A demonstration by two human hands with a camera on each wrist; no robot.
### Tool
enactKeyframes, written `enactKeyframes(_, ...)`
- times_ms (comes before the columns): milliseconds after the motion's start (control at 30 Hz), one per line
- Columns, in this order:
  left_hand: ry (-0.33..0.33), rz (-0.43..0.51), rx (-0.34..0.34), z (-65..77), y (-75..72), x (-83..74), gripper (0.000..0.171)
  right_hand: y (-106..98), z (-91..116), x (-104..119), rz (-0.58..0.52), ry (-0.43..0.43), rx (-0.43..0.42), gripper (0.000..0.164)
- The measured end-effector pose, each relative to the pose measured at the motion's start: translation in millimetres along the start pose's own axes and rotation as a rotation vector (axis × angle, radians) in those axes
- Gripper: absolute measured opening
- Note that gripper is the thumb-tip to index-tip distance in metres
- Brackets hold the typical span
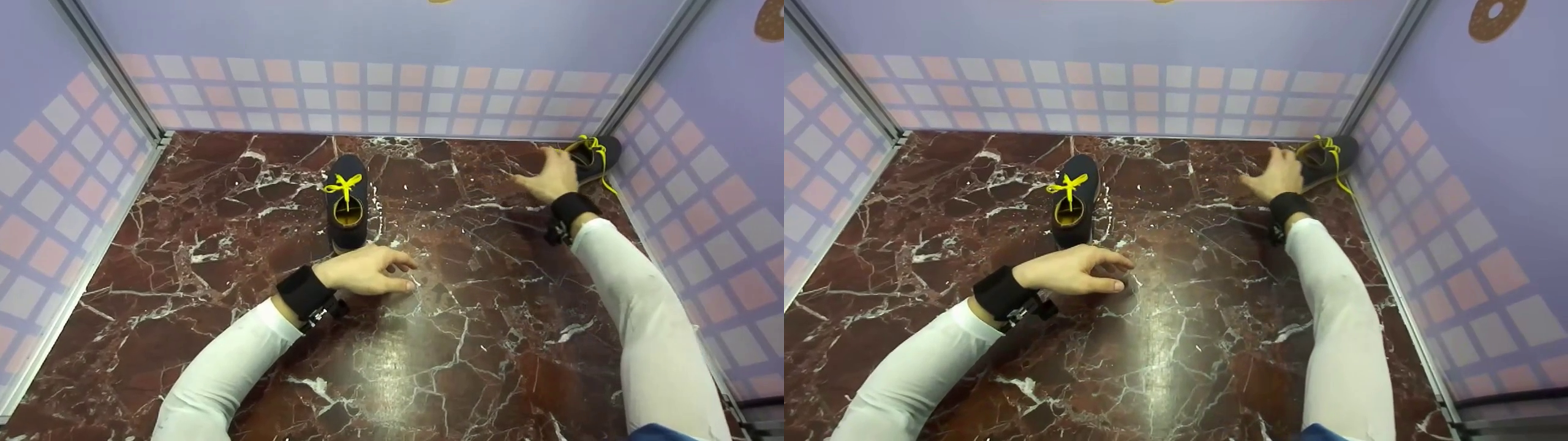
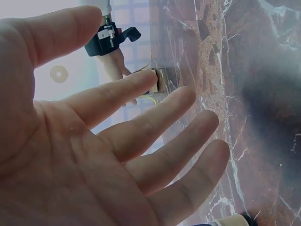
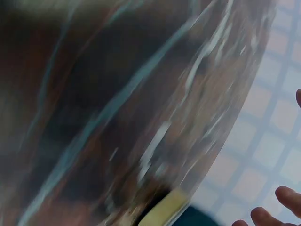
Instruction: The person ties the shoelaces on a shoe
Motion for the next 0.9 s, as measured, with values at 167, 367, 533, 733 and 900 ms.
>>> enactKeyframes(167,-0.005,0.004,-0.006,-1.9,3.3,1.3,0.058,-12,-5,-28,0.068,0.068,-0.059,0.102)
enactKeyframes(367,0.002,0.008,-0.006,-4.3,4.3,1.4,0.059,-16,-12,-52,0.078,0.163,-0.083,0.097)
enactKeyframes(533,0.004,0.003,-0.007,-5.1,4.5,1.0,0.059,-13,-18,-61,0.089,0.160,-0.055,0.098)
enactKeyframes(733,0.002,0.008,-0.027,-5.1,5.0,1.0,0.058,-7,-29,-69,0.133,0.086,-0.044,0.093)
enactKeyframes(900,0.004,0.017,-0.025,-5.8,5.7,1.6,0.057,-4,-28,-76,0.130,0.094,-0.092,0.083)
Point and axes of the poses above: each hand's wrist, its own z-axis away from the middle knuckle, its own y-axis out of the palm, x = y × z, the point moved 3 cm from there along -z, towards the middle knuckle, and after that the axes turned 12 degrees about x, right-handed, at the moved point
